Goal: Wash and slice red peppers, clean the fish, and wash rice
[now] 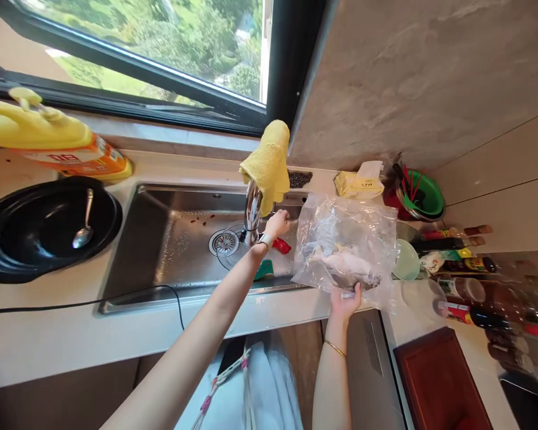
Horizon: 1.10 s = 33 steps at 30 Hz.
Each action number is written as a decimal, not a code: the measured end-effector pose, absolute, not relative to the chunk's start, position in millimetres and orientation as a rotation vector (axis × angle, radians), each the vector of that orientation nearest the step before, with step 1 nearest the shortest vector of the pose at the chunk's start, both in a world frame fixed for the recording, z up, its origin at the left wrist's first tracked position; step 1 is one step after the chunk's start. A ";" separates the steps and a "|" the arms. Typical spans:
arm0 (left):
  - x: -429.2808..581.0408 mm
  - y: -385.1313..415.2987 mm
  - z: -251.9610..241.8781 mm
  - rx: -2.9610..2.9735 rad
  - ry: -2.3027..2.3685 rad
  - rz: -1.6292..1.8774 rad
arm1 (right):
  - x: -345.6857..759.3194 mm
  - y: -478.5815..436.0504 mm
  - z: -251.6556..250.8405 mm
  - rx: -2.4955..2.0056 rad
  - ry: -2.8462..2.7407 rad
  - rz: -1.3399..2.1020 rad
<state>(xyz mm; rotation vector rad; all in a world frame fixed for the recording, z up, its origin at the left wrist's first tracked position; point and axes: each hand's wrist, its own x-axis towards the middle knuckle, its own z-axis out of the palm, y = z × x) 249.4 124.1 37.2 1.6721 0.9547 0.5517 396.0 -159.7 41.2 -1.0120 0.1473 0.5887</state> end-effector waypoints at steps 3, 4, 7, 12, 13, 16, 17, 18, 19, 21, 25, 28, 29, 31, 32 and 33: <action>217.6 102.3 34.2 1.849 0.930 0.506 | 394.1 -159.0 43.7 -1.004 0.136 0.572; 203.7 92.1 32.0 1.949 0.899 0.494 | 391.4 -158.3 45.6 -1.001 0.122 0.569; 150.5 51.2 20.7 2.306 0.694 0.429 | 378.1 -157.1 52.4 -0.988 0.111 0.560; 55.8 -29.8 -1.6 2.570 0.123 0.173 | 342.1 -161.4 57.2 -0.941 0.182 0.480; 42.0 -41.9 -5.1 2.579 0.001 0.137 | 333.3 -163.3 56.5 -0.922 0.195 0.465; 16.2 -63.9 -14.9 2.565 -0.272 0.041 | 304.9 -171.2 53.1 -0.878 0.233 0.437; 12.2 -66.8 -18.2 2.562 -0.310 0.024 | 295.4 -174.5 51.8 -0.871 0.235 0.436; 9.9 -67.6 -21.3 2.563 -0.323 0.020 | 286.4 -178.3 50.6 -0.867 0.231 0.438; 9.1 -66.6 -24.0 2.568 -0.313 0.032 | 278.0 -182.3 49.4 -0.866 0.228 0.439; 11.0 -58.7 -27.3 2.581 -0.239 0.080 | 263.9 -191.2 47.0 -0.865 0.230 0.447; 24.3 -16.8 -21.1 2.481 0.202 0.172 | 248.4 -206.4 40.0 -0.871 0.252 0.422; 36.7 35.1 -6.3 1.946 0.846 0.310 | 244.8 -209.2 34.2 -0.906 0.250 0.443; 40.0 54.3 -0.5 1.703 0.995 0.349 | 244.3 -208.1 32.7 -0.925 0.255 0.457; 44.1 92.3 10.9 1.576 1.032 0.374 | 243.9 -203.5 30.8 -0.973 0.262 0.487; 44.6 109.7 16.0 1.515 1.043 0.401 | 243.8 -200.5 30.4 -1.003 0.253 0.507; 43.8 125.2 20.4 1.481 1.060 0.439 | 243.8 -197.3 30.2 -1.035 0.223 0.536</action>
